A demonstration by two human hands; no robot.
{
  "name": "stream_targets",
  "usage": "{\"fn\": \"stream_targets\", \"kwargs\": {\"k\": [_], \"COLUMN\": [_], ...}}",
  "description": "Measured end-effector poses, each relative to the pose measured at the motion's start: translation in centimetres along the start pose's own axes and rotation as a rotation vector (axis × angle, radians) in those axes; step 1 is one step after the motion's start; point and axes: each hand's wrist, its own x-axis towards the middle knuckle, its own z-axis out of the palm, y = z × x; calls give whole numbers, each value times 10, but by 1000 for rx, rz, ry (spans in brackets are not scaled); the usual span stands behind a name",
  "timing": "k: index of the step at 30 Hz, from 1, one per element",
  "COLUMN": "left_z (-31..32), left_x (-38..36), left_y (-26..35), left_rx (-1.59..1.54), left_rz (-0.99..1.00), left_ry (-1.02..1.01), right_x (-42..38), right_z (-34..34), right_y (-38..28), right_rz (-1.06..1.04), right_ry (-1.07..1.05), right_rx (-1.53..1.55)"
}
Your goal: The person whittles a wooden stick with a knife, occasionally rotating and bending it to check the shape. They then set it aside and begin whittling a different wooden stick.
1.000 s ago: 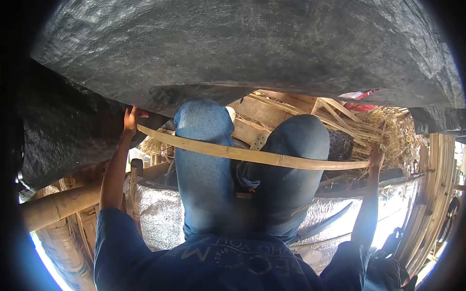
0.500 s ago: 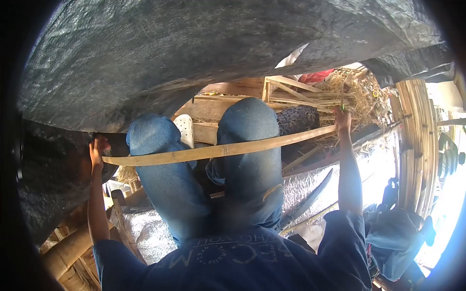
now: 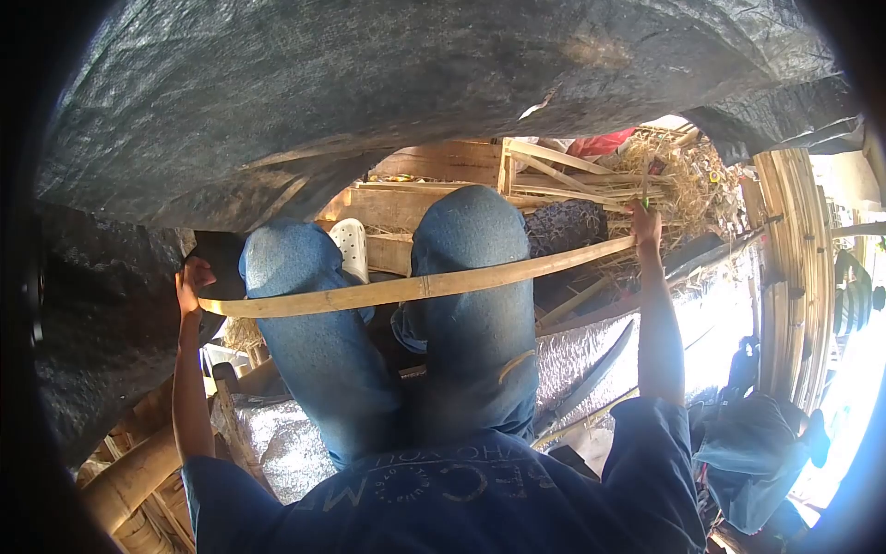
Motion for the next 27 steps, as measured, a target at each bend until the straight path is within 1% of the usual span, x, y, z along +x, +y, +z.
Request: {"fn": "stream_targets", "kwargs": {"k": [4, 8, 12, 14, 16, 18, 19, 20, 21, 22, 23, 24, 25, 26, 27], "left_z": [0, 0, -3, -12, -20, -41, -56, -69, -75, -69, -70, -75, -72, -73, -89], "left_x": [2, 6, 6, 6, 2, 3, 6, 7, 4, -5, -15, -18, -27, -32, -37], "left_y": [-9, -15, -11, -7, -4, -6, -11, -15, -8, 11, 40, 46, 59, 53, 68], "left_rx": [-27, -54, -66, 2, -43, -59, -33, -48, 44, 52, 167, 77, 128, 265, 596], "left_rz": [48, 17, 3, -13, -5, 17, 14, 87, 194, 141, 146, 99, 162, 309, 469], "left_ry": [-28, 24, 21, 17, 65, 101, 153, 149, 166, 269, 140, 81, 33, 99, -105], "right_x": [-2, -2, -2, -7, -9, -1, 5, 5, -30, -11, -17, -24, -19, -13, -13], "right_z": [2, 4, -1, -4, -12, -24, -31, -41, -39, -49, -54, -56, -60, -64, -65], "right_y": [0, -3, -10, -16, -22, -23, -21, -20, -56, -40, -47, -57, -51, -43, -44], "right_rz": [4, 6, 18, 5, -72, -106, -127, -141, -144, -194, -168, -142, -196, -248, -203], "right_ry": [-7, -21, -24, -22, 36, 67, 108, 154, 152, 255, 274, 292, 342, 388, 372], "right_rx": [-11, 16, 22, 35, -65, -74, -150, -228, -184, -302, -319, -335, -361, -388, -266]}}
